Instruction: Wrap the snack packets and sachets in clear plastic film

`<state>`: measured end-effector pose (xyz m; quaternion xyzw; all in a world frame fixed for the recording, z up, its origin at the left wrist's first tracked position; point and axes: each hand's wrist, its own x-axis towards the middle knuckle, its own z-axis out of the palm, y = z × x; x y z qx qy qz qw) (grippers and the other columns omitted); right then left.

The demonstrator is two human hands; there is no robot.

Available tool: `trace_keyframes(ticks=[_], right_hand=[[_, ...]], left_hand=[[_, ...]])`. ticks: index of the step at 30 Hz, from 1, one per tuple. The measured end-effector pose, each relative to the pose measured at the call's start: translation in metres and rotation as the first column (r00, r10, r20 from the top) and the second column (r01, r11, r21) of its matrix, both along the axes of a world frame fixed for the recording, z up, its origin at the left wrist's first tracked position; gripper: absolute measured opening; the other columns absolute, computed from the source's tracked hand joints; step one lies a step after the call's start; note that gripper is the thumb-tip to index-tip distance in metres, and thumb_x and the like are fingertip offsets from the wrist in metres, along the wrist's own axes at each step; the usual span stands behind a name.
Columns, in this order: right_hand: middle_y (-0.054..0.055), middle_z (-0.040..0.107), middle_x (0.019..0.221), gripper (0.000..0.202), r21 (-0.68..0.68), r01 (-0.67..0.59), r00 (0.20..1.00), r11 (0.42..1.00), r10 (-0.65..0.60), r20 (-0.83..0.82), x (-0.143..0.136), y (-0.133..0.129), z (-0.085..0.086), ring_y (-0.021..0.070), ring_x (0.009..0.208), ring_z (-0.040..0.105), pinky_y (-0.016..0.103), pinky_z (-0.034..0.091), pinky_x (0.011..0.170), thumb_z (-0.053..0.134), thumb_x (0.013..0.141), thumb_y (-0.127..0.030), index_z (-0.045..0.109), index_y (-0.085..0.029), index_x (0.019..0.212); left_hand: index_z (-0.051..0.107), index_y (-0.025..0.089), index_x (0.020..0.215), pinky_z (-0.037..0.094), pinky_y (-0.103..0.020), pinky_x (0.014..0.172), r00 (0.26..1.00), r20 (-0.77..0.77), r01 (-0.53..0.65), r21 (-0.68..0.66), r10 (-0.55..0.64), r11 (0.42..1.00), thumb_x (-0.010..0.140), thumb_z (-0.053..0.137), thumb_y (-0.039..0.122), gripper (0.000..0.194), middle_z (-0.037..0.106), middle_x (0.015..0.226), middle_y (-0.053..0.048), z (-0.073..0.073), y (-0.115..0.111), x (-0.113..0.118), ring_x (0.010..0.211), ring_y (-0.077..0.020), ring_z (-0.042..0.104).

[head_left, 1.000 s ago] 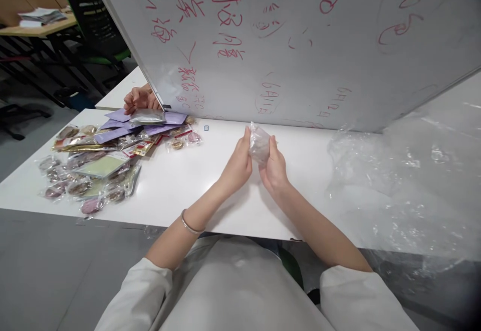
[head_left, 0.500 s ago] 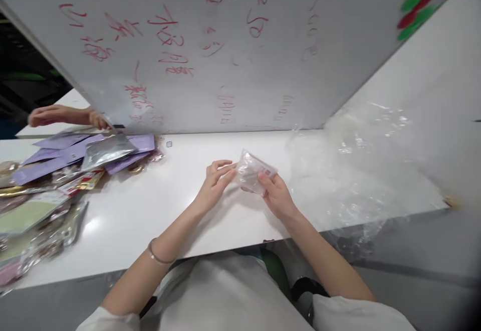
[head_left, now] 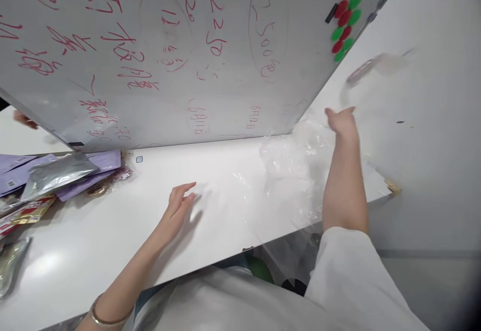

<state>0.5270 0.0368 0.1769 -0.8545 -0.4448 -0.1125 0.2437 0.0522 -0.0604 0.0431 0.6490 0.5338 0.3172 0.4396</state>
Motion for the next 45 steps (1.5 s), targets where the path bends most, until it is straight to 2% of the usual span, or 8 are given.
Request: trace_keyframes(ticks=[9, 17, 22, 24, 31, 34, 39, 45], right_hand=[[0.026, 0.067, 0.107, 0.059, -0.481, -0.289, 0.939, 0.827, 0.342, 0.023, -0.143, -0.012, -0.147, 0.0338, 0.104, 0.063, 0.043, 0.040, 0.091, 0.059, 0.087, -0.053, 0.066, -0.001, 0.112], [0.014, 0.067, 0.115, 0.039, -0.290, -0.527, 0.803, 0.799, 0.580, 0.137, -0.211, -0.039, -0.140, 0.0239, 0.106, 0.059, 0.040, 0.039, 0.096, 0.031, 0.101, -0.020, 0.069, -0.019, 0.113], [0.002, 0.064, 0.132, 0.031, -0.321, -0.947, -0.104, -0.016, 0.960, 0.260, -0.277, -0.083, -0.150, 0.0185, 0.121, 0.054, 0.036, 0.044, 0.095, 0.040, 0.101, -0.017, 0.069, -0.027, 0.109], [0.002, 0.062, 0.135, 0.029, -0.356, -0.919, -0.274, -0.168, 0.922, 0.274, -0.291, -0.093, -0.158, 0.0184, 0.125, 0.052, 0.036, 0.044, 0.097, 0.043, 0.100, -0.014, 0.068, -0.025, 0.110], [0.015, 0.069, 0.105, 0.039, -0.477, -0.800, 0.270, 0.364, 0.928, 0.255, -0.274, -0.091, -0.160, 0.0243, 0.088, 0.062, 0.037, 0.046, 0.072, 0.044, 0.088, 0.004, 0.068, -0.014, 0.113], [0.010, 0.069, 0.088, 0.024, -0.567, -0.790, 0.247, 0.233, 0.968, 0.053, -0.258, -0.093, -0.134, 0.0247, 0.086, 0.061, 0.040, 0.046, 0.078, 0.055, 0.082, -0.004, 0.073, -0.017, 0.093], [0.005, 0.071, 0.099, 0.031, -0.280, -0.949, 0.221, 0.147, 0.941, -0.255, -0.265, -0.080, -0.099, 0.0236, 0.096, 0.064, 0.053, 0.036, 0.108, 0.047, 0.097, -0.044, 0.072, -0.026, 0.097], [0.011, 0.025, 0.162, 0.068, -0.169, -0.979, 0.160, 0.110, 0.933, -0.321, -0.332, -0.040, -0.168, 0.0238, 0.150, 0.022, 0.047, 0.028, 0.120, 0.022, 0.101, -0.056, 0.017, -0.018, 0.158]], left_hand=[[0.064, 0.029, 0.117, 0.046, -0.043, 0.104, 0.997, 0.059, -0.037, -0.029, 0.039, 0.999, 0.095, 0.047, 0.048, 0.034, 0.057, 0.129, -0.008, -0.002, -0.001, -0.004, 0.119, -0.0249, 0.057], [0.059, 0.024, 0.119, 0.053, -0.042, 0.095, 0.978, 0.196, -0.050, -0.108, 0.070, 0.993, 0.091, 0.055, 0.047, 0.037, 0.057, 0.131, -0.010, -0.003, -0.002, -0.006, 0.116, -0.0252, 0.061], [0.026, 0.028, 0.147, 0.056, -0.040, 0.092, 0.905, 0.323, -0.227, -0.183, 0.277, 0.956, 0.076, 0.076, 0.042, 0.088, 0.039, 0.149, -0.017, -0.006, 0.001, -0.010, 0.118, -0.0258, 0.061], [0.028, 0.025, 0.145, 0.058, -0.039, 0.085, 0.858, 0.351, -0.321, -0.205, 0.376, 0.924, 0.076, 0.076, 0.040, 0.085, 0.050, 0.136, -0.016, -0.008, 0.003, -0.017, 0.104, -0.0230, 0.067], [0.022, 0.021, 0.147, 0.054, -0.029, 0.053, 0.859, 0.054, -0.501, -0.106, 0.509, 0.859, 0.086, 0.055, 0.031, 0.070, 0.058, 0.098, -0.004, -0.013, -0.012, -0.076, 0.056, -0.0125, 0.063], [0.028, 0.018, 0.147, 0.052, -0.033, 0.057, 0.865, -0.445, -0.329, -0.159, 0.230, 0.931, 0.089, 0.052, 0.037, 0.066, 0.062, 0.080, -0.002, 0.000, -0.033, -0.101, 0.057, -0.0193, 0.063], [0.058, 0.008, 0.124, 0.053, -0.046, 0.079, 0.383, -0.862, -0.210, 0.269, 0.333, 0.940, 0.094, 0.049, 0.047, 0.050, 0.065, 0.101, -0.022, 0.026, -0.045, -0.098, 0.105, -0.0395, 0.063], [0.038, 0.008, 0.148, 0.022, -0.057, 0.119, 0.597, -0.800, 0.327, 0.309, 0.058, 0.893, 0.102, 0.038, 0.037, 0.055, 0.032, 0.158, -0.020, -0.022, -0.003, -0.062, 0.150, -0.0362, 0.019]])
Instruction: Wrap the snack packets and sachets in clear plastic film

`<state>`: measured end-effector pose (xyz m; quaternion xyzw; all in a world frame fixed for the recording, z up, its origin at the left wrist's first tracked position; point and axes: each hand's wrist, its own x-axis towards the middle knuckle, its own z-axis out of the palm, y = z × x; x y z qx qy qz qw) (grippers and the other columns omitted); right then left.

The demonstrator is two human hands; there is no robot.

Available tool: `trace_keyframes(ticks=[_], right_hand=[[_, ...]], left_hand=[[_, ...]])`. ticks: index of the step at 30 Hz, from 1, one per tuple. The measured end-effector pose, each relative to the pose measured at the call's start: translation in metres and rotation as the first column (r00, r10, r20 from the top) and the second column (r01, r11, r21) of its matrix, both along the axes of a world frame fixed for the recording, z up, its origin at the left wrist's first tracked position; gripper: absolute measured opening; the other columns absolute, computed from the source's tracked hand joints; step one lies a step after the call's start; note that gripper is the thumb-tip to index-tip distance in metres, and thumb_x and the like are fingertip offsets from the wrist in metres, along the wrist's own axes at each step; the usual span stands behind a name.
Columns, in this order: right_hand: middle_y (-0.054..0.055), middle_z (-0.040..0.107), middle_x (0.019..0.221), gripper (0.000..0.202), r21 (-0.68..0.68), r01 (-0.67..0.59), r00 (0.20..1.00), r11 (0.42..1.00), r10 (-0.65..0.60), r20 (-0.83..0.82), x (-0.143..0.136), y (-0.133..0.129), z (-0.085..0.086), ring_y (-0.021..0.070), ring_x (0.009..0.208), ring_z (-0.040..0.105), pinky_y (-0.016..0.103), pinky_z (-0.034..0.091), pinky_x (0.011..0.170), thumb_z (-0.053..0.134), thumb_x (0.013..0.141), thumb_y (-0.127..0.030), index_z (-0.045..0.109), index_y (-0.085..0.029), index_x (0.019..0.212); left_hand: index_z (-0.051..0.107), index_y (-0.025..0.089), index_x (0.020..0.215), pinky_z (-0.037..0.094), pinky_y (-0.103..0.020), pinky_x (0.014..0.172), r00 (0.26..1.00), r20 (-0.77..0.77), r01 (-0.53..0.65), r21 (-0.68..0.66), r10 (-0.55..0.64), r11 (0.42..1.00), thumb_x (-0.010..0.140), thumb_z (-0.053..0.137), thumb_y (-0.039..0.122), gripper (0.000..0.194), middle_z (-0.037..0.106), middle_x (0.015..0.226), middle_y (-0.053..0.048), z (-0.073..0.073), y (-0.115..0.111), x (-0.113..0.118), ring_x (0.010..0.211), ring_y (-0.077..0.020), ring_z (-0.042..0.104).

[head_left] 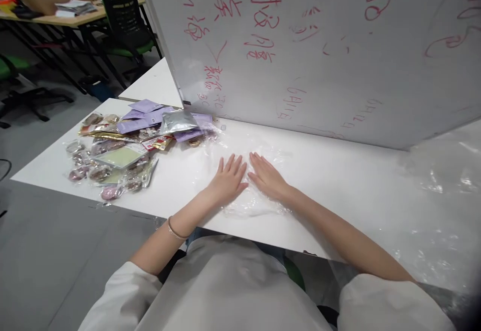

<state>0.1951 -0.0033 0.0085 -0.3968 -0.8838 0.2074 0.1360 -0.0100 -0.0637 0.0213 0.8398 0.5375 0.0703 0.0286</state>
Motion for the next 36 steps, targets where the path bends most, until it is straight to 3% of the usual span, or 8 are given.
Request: trace_keyframes(ticks=[6, 12, 16, 20, 24, 28, 33, 36], right_hand=[[0.012, 0.010, 0.165, 0.077, 0.117, 0.083, 0.959, 0.990, -0.111, 0.261, 0.005, -0.002, -0.038, 0.0311, 0.152, 0.002, 0.053, 0.012, 0.123, 0.019, 0.098, -0.065, 0.024, -0.016, 0.157], [0.013, 0.004, 0.166, 0.082, 0.143, 0.219, 0.898, 0.965, -0.257, 0.358, 0.026, -0.009, -0.032, 0.0384, 0.151, -0.001, 0.057, 0.012, 0.121, 0.023, 0.096, -0.068, 0.020, -0.015, 0.159], [0.015, 0.003, 0.166, 0.083, 0.143, 0.227, 0.882, 0.963, -0.266, 0.390, 0.026, -0.011, -0.031, 0.0391, 0.151, -0.002, 0.056, 0.010, 0.121, 0.024, 0.096, -0.067, 0.019, -0.013, 0.159], [0.016, 0.004, 0.165, 0.082, 0.153, 0.226, 0.890, 0.962, -0.268, 0.370, 0.027, -0.012, -0.032, 0.0389, 0.151, -0.002, 0.057, 0.010, 0.121, 0.022, 0.096, -0.067, 0.019, -0.013, 0.158], [0.016, 0.005, 0.165, 0.083, 0.156, 0.229, 0.903, 0.961, -0.269, 0.335, 0.027, -0.011, -0.035, 0.0386, 0.151, -0.001, 0.057, 0.010, 0.121, 0.021, 0.096, -0.069, 0.021, -0.014, 0.158], [0.015, 0.006, 0.166, 0.082, 0.147, 0.231, 0.918, 0.962, -0.266, 0.294, 0.029, -0.010, -0.039, 0.0389, 0.151, 0.000, 0.059, 0.011, 0.121, 0.024, 0.095, -0.069, 0.020, -0.016, 0.158], [0.012, 0.015, 0.165, 0.076, 0.189, 0.188, 0.956, 0.964, -0.223, 0.190, 0.034, -0.011, -0.029, 0.0367, 0.152, 0.001, 0.063, 0.005, 0.120, 0.026, 0.096, -0.067, 0.023, -0.021, 0.157], [0.008, 0.024, 0.163, 0.070, 0.189, 0.219, 0.976, 0.957, -0.216, -0.036, 0.035, -0.010, -0.006, 0.0313, 0.152, 0.007, 0.061, 0.010, 0.121, 0.028, 0.097, -0.064, 0.019, -0.028, 0.157]], left_hand=[[0.022, 0.025, 0.157, 0.007, -0.070, 0.116, 1.000, -0.010, -0.011, -0.172, 0.009, 0.985, 0.099, 0.038, 0.056, 0.068, 0.014, 0.165, -0.011, -0.033, -0.015, -0.019, 0.152, -0.0387, 0.004], [0.064, 0.019, 0.124, 0.046, -0.043, 0.105, 0.981, 0.179, -0.080, 0.011, 0.077, 0.997, 0.103, 0.035, 0.040, 0.042, 0.061, 0.134, -0.012, 0.009, -0.010, -0.071, 0.124, -0.0252, 0.057], [0.058, 0.012, 0.130, 0.037, -0.044, 0.112, 0.904, 0.251, -0.418, 0.346, 0.347, 0.840, 0.099, 0.040, 0.026, 0.038, 0.056, 0.138, -0.017, 0.038, 0.041, -0.122, 0.137, -0.0284, 0.044], [0.053, 0.012, 0.136, 0.040, -0.048, 0.106, 0.869, 0.042, -0.490, 0.201, 0.493, 0.848, 0.096, 0.046, 0.030, 0.044, 0.055, 0.140, -0.019, 0.045, 0.083, -0.149, 0.132, -0.0347, 0.048], [0.065, 0.014, 0.112, 0.049, -0.041, 0.085, 0.834, -0.112, -0.534, 0.075, 0.540, 0.842, 0.099, 0.036, 0.042, 0.042, 0.068, 0.113, -0.018, 0.043, 0.089, -0.152, 0.102, -0.0334, 0.066], [0.064, 0.008, 0.105, 0.047, -0.040, 0.081, 0.799, -0.141, -0.566, 0.154, 0.585, 0.810, 0.097, 0.039, 0.039, 0.042, 0.068, 0.105, -0.022, 0.037, 0.088, -0.149, 0.096, -0.0354, 0.065], [0.060, 0.004, 0.105, 0.046, -0.038, 0.079, 0.697, 0.016, -0.698, 0.242, 0.717, 0.674, 0.096, 0.034, 0.020, 0.032, 0.067, 0.093, -0.019, 0.053, 0.079, -0.147, 0.091, -0.0294, 0.064], [0.061, 0.011, 0.095, 0.047, -0.034, 0.076, 0.706, 0.304, -0.707, 0.351, 0.640, 0.614, 0.098, 0.033, 0.021, 0.029, 0.062, 0.078, -0.009, 0.075, 0.055, -0.127, 0.078, -0.0208, 0.061]])
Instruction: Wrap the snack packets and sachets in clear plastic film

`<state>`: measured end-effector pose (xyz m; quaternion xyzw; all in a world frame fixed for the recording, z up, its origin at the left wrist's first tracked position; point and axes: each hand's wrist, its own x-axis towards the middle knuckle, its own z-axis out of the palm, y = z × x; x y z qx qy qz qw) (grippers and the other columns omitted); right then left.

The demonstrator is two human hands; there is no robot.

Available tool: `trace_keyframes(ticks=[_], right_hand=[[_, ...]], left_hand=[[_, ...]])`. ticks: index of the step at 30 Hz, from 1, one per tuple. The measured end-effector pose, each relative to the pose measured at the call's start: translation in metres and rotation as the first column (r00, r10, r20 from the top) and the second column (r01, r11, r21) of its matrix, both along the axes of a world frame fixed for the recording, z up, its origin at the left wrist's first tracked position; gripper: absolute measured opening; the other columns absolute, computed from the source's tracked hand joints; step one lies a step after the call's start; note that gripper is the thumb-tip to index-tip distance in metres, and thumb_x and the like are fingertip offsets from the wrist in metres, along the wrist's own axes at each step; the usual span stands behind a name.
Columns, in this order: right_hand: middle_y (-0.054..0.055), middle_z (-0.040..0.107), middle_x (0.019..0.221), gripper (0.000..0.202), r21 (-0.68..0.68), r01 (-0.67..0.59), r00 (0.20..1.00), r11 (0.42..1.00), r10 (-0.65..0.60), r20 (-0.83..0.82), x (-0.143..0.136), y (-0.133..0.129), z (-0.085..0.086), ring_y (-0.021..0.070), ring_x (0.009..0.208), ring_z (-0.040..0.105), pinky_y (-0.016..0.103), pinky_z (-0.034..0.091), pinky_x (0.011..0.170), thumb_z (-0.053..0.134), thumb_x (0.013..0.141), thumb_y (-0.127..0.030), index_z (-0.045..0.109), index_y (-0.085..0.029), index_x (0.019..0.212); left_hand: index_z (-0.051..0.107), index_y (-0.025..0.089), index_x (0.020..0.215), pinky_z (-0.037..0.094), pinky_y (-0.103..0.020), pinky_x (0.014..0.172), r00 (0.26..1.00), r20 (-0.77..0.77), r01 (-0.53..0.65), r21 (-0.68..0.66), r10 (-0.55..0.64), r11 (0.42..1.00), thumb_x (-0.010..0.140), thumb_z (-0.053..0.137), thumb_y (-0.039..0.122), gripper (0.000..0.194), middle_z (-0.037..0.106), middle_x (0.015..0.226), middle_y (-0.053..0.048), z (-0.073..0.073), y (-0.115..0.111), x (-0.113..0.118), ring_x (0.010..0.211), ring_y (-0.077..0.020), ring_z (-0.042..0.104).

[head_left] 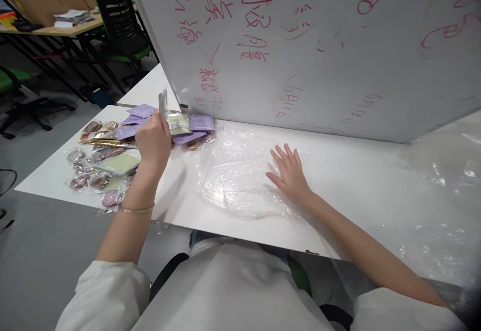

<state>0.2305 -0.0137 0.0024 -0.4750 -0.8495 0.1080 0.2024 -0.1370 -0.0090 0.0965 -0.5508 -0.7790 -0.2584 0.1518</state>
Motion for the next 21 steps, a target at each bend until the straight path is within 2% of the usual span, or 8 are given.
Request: trace_keyframes(ticks=[3, 5, 7, 8, 10, 14, 18, 21], right_hand=[[0.008, 0.024, 0.163, 0.074, -0.134, -0.004, 0.942, 0.991, -0.042, -0.333, -0.006, 0.002, 0.024, 0.0295, 0.148, 0.027, 0.055, 0.035, 0.114, 0.032, 0.097, -0.064, 0.001, -0.034, 0.157], [0.014, 0.034, 0.157, 0.083, -0.266, -0.050, 0.886, 0.963, -0.080, -0.457, -0.012, 0.003, 0.033, 0.0318, 0.135, 0.047, 0.052, 0.050, 0.100, 0.037, 0.095, -0.065, -0.006, -0.031, 0.157], [0.018, 0.055, 0.139, 0.086, -0.389, -0.093, 0.870, 0.916, -0.115, -0.480, -0.016, 0.002, 0.033, 0.0327, 0.110, 0.065, 0.049, 0.059, 0.081, 0.043, 0.092, -0.065, 0.003, -0.027, 0.158], [0.018, 0.063, 0.127, 0.084, -0.444, -0.096, 0.874, 0.891, -0.138, -0.467, -0.016, 0.000, 0.031, 0.0319, 0.097, 0.069, 0.048, 0.060, 0.072, 0.046, 0.091, -0.064, 0.011, -0.025, 0.157], [0.017, 0.070, 0.108, 0.083, -0.526, -0.025, 0.896, 0.850, -0.215, -0.390, -0.015, -0.006, 0.024, 0.0303, 0.078, 0.070, 0.046, 0.059, 0.059, 0.050, 0.089, -0.064, 0.024, -0.021, 0.154], [0.015, 0.070, 0.085, 0.097, -0.518, 0.281, 0.931, 0.808, -0.360, -0.056, -0.015, -0.021, 0.012, 0.0327, 0.069, 0.067, 0.049, 0.055, 0.060, 0.054, 0.083, -0.068, 0.021, -0.011, 0.154], [0.019, 0.067, 0.100, 0.093, -0.220, 0.338, 0.939, 0.915, -0.313, 0.142, -0.021, -0.025, 0.007, 0.0386, 0.095, 0.065, 0.057, 0.049, 0.086, 0.056, 0.081, -0.065, 0.028, -0.010, 0.151], [0.022, 0.060, 0.120, 0.085, -0.058, 0.285, 0.951, 0.957, -0.274, 0.146, -0.021, -0.025, 0.001, 0.0407, 0.112, 0.057, 0.059, 0.042, 0.097, 0.049, 0.084, -0.068, 0.037, -0.013, 0.147]], left_hand=[[0.058, 0.017, 0.072, 0.049, -0.029, 0.064, 0.886, 0.350, 0.249, 0.198, -0.306, 0.948, 0.098, 0.042, 0.033, 0.034, 0.053, 0.061, -0.002, 0.007, -0.031, 0.045, 0.061, -0.0143, 0.055], [0.059, 0.017, 0.070, 0.052, -0.027, 0.057, 0.599, 0.646, 0.507, 0.151, -0.473, 0.849, 0.095, 0.047, 0.038, 0.034, 0.057, 0.064, -0.002, -0.001, -0.047, 0.078, 0.062, -0.0136, 0.057], [0.060, 0.017, 0.072, 0.056, -0.027, 0.056, 0.374, 0.825, 0.677, 0.070, -0.425, 0.732, 0.095, 0.047, 0.041, 0.036, 0.062, 0.071, -0.003, -0.015, -0.055, 0.102, 0.066, -0.0144, 0.061], [0.061, 0.016, 0.073, 0.057, -0.028, 0.057, 0.345, 0.859, 0.730, 0.008, -0.378, 0.683, 0.095, 0.046, 0.042, 0.037, 0.063, 0.072, -0.004, -0.021, -0.056, 0.108, 0.067, -0.0150, 0.062], [0.063, 0.016, 0.078, 0.058, -0.031, 0.061, 0.482, 0.799, 0.734, -0.143, -0.360, 0.664, 0.097, 0.041, 0.042, 0.040, 0.064, 0.074, -0.006, -0.031, -0.049, 0.106, 0.069, -0.0171, 0.064], [0.064, 0.012, 0.109, 0.052, -0.044, 0.090, 0.886, 0.175, 0.459, -0.206, -0.429, 0.864, 0.098, 0.037, 0.027, 0.033, 0.065, 0.108, -0.019, -0.031, -0.006, 0.070, 0.105, -0.0287, 0.062], [0.045, 0.009, 0.141, 0.031, -0.049, 0.113, 0.868, -0.050, 0.458, -0.302, -0.493, 0.836, 0.089, 0.052, 0.025, 0.055, 0.038, 0.151, -0.023, -0.033, 0.047, 0.040, 0.141, -0.0363, 0.033], [0.044, 0.008, 0.143, 0.032, -0.048, 0.112, 0.910, 0.018, 0.379, -0.439, -0.414, 0.815, 0.087, 0.054, 0.026, 0.059, 0.042, 0.149, -0.023, -0.043, 0.071, 0.032, 0.139, -0.0370, 0.038]])
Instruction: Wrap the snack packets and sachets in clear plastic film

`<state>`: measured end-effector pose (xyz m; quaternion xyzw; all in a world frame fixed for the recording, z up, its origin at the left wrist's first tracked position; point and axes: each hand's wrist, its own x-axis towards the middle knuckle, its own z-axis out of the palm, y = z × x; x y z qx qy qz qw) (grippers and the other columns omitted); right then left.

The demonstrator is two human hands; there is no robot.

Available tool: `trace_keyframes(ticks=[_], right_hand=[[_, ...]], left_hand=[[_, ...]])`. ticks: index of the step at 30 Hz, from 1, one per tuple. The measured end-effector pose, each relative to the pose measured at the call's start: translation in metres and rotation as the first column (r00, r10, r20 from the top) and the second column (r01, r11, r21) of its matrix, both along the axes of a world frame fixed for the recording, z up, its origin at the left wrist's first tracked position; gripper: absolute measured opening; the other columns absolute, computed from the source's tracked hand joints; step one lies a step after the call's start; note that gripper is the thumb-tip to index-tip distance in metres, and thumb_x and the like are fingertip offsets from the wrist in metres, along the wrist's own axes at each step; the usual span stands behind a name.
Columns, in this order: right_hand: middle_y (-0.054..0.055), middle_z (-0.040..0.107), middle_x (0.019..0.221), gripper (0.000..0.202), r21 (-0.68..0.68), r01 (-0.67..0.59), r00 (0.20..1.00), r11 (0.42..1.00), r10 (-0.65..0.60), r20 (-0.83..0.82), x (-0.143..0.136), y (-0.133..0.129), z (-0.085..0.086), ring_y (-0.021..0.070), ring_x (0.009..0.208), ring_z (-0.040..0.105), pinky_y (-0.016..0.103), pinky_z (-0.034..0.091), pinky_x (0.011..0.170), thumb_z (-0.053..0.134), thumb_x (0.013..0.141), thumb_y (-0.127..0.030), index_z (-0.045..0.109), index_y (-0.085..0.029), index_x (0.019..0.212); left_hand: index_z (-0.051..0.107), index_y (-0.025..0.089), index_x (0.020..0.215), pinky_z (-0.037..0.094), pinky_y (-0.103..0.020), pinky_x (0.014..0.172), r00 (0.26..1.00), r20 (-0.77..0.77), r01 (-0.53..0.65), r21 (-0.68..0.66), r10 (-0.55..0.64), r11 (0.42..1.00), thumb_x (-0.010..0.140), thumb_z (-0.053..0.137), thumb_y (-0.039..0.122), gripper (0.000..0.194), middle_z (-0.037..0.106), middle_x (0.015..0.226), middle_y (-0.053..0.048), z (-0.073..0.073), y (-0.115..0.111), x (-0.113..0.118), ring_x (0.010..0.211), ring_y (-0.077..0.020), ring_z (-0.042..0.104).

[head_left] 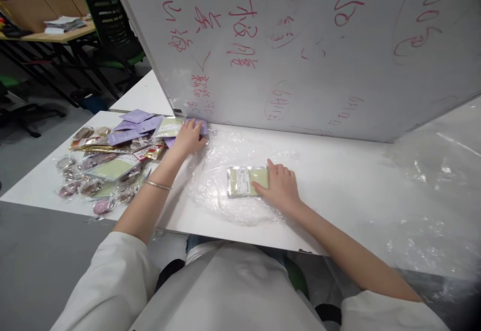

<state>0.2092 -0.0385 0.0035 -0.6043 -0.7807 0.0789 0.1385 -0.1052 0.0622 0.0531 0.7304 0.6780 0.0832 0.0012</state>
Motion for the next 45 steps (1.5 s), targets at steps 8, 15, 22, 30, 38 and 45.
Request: trace_keyframes(ticks=[8, 15, 22, 30, 38, 45], right_hand=[[0.016, 0.049, 0.142, 0.063, 0.059, -0.108, 0.959, 0.992, 0.120, -0.256, 0.027, 0.000, 0.009, 0.0323, 0.137, 0.042, 0.062, 0.021, 0.118, 0.032, 0.098, -0.058, 0.032, -0.022, 0.150], [0.011, 0.035, 0.156, 0.072, 0.291, -0.248, 0.941, 0.924, 0.301, -0.153, 0.028, -0.007, 0.043, 0.0369, 0.148, 0.022, 0.065, 0.022, 0.117, 0.051, 0.092, -0.054, 0.027, -0.029, 0.154], [0.010, 0.055, 0.142, 0.039, 0.146, -0.591, 0.807, 0.793, 0.581, 0.110, 0.013, -0.020, 0.004, 0.0281, 0.134, 0.048, 0.052, 0.041, 0.109, 0.039, 0.100, -0.021, 0.058, -0.024, 0.134], [0.013, 0.069, 0.095, 0.042, 0.093, -0.773, 0.633, 0.627, 0.772, 0.057, 0.041, -0.044, 0.012, 0.0264, 0.087, 0.062, 0.043, 0.052, 0.075, 0.053, 0.091, -0.054, 0.068, -0.016, 0.100], [0.008, 0.071, 0.094, 0.022, -0.102, -0.516, 0.813, 0.851, 0.449, -0.370, 0.043, -0.041, 0.010, 0.0200, 0.077, 0.067, 0.034, 0.050, 0.064, 0.035, 0.101, -0.032, 0.053, -0.022, 0.095], [-0.004, 0.056, 0.049, 0.033, -0.451, -0.008, 0.916, 0.893, -0.174, -0.361, 0.020, -0.008, 0.018, 0.0191, 0.050, 0.060, 0.031, 0.043, 0.059, 0.039, 0.097, -0.053, 0.045, -0.024, 0.083]], left_hand=[[0.058, 0.016, 0.130, 0.046, -0.043, 0.093, 0.945, 0.186, -0.305, 0.200, 0.270, 0.931, 0.098, 0.029, 0.024, 0.043, 0.061, 0.131, -0.017, 0.005, -0.009, -0.003, 0.115, -0.0303, 0.058], [0.064, 0.018, 0.083, 0.048, -0.028, 0.061, 0.579, 0.814, -0.142, 0.038, 0.052, 0.989, 0.096, 0.043, 0.047, 0.038, 0.065, 0.071, -0.004, 0.012, -0.082, 0.061, 0.068, -0.0171, 0.061], [0.058, 0.018, 0.068, 0.047, -0.031, 0.057, 0.901, 0.432, 0.173, -0.270, -0.042, 0.947, 0.095, 0.048, 0.045, 0.039, 0.061, 0.062, -0.005, -0.029, -0.120, 0.098, 0.063, -0.0216, 0.062], [0.061, 0.017, 0.103, 0.045, -0.048, 0.106, 0.615, 0.162, 0.783, -0.006, -0.772, 0.623, 0.091, 0.059, 0.052, 0.037, 0.060, 0.129, -0.017, -0.018, -0.160, 0.077, 0.125, -0.0312, 0.054], [0.056, 0.017, 0.104, 0.054, -0.038, 0.080, 0.825, 0.363, 0.537, -0.268, -0.433, 0.800, 0.102, 0.034, 0.036, 0.028, 0.070, 0.113, -0.014, -0.005, -0.146, 0.066, 0.098, -0.0253, 0.070], [0.047, 0.018, 0.104, 0.045, -0.030, 0.063, 0.938, 0.321, 0.258, -0.394, -0.131, 0.882, 0.103, 0.028, 0.039, 0.028, 0.071, 0.075, -0.006, -0.015, -0.100, 0.088, 0.063, -0.0211, 0.066]])
